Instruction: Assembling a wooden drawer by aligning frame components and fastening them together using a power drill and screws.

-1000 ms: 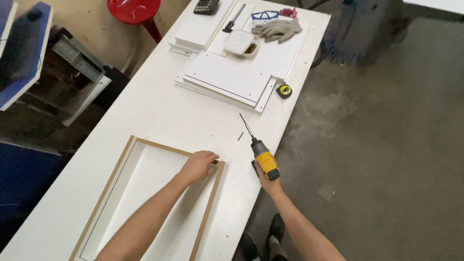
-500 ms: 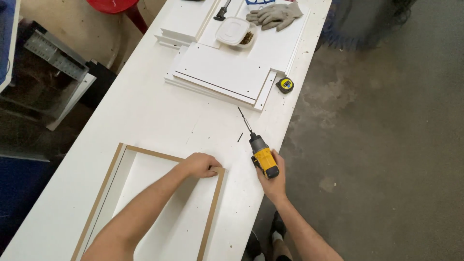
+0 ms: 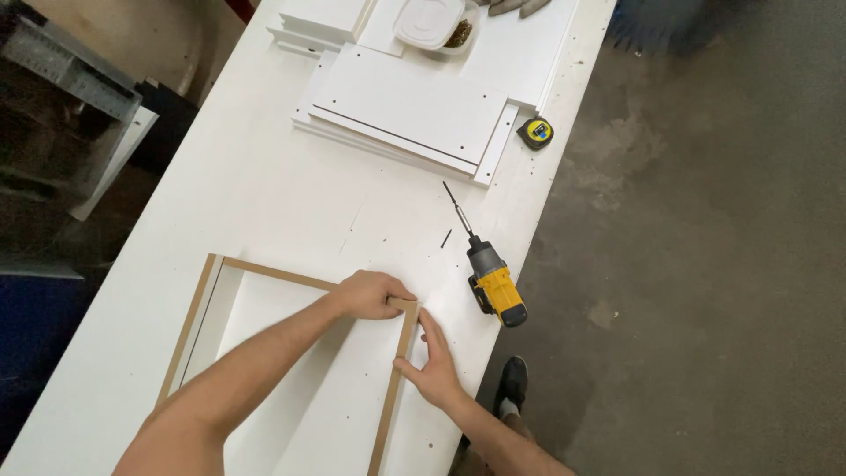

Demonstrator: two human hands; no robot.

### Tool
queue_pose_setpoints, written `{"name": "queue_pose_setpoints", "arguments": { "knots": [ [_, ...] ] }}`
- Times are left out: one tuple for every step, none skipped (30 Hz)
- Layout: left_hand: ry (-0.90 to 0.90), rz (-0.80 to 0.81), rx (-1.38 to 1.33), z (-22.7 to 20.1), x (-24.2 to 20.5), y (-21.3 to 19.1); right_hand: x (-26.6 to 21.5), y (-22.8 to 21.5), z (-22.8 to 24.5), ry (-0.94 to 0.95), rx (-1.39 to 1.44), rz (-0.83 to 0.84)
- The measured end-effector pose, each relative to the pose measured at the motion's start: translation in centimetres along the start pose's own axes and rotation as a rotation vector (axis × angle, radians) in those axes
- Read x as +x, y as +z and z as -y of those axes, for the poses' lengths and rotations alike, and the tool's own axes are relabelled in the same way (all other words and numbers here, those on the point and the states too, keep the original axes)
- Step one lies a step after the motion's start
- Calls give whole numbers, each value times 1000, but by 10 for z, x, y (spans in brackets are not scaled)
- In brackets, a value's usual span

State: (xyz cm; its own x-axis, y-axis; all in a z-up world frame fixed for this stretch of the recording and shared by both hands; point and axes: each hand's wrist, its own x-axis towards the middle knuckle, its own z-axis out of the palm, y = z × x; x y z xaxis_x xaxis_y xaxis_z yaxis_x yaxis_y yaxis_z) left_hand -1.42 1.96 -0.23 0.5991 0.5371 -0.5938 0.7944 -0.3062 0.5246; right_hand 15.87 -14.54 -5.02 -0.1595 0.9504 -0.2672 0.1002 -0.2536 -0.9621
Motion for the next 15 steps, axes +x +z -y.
{"name": "queue_pose_setpoints", "arguments": {
  "knots": [
    [-5, -8, -16, 1, 0, 0, 1, 3, -8, -24, -32, -27],
    [-3, -7, -14, 2, 0, 1, 1, 3, -10, -24, -32, -31],
    [-16, -7, -17, 2, 0, 2, 0, 2, -13, -23, -32, -14],
    [-26, -7, -17, 1, 1, 1, 0, 0, -14, -24, -32, 0],
    [-21, -7, -13, -1, 2, -3, 4, -1, -16, -26, -32, -7],
    [-28, 8, -15, -2, 0, -3, 3, -1, -18, -37, -22, 7],
    [-36, 22, -17, -3, -2, -4, 3, -1, -21, -48, -13, 21],
    [-33, 24, -12, 2, 0, 1, 2, -1, -22, -50, -11, 16],
    [10, 0, -11, 8, 2, 6, 0, -1, -23, -65, -20, 13],
    [58, -28, -5, 15, 7, 8, 3, -1, -25, -88, -32, 5],
    [66, -30, 4, 8, 5, -2, 9, -1, -24, -95, -33, -6],
    [24, -12, -34, -1, -1, -6, 7, -2, -25, -91, -34, 6],
    [-19, 6, -73, -10, -7, -10, 5, -1, -25, -87, -34, 17],
    [-20, 7, -81, -11, -6, -11, 6, -1, -28, -81, -37, 21],
    [-39, 27, -75, -12, -6, -13, 6, -1, -31, -100, -37, 17]
  ]
}}
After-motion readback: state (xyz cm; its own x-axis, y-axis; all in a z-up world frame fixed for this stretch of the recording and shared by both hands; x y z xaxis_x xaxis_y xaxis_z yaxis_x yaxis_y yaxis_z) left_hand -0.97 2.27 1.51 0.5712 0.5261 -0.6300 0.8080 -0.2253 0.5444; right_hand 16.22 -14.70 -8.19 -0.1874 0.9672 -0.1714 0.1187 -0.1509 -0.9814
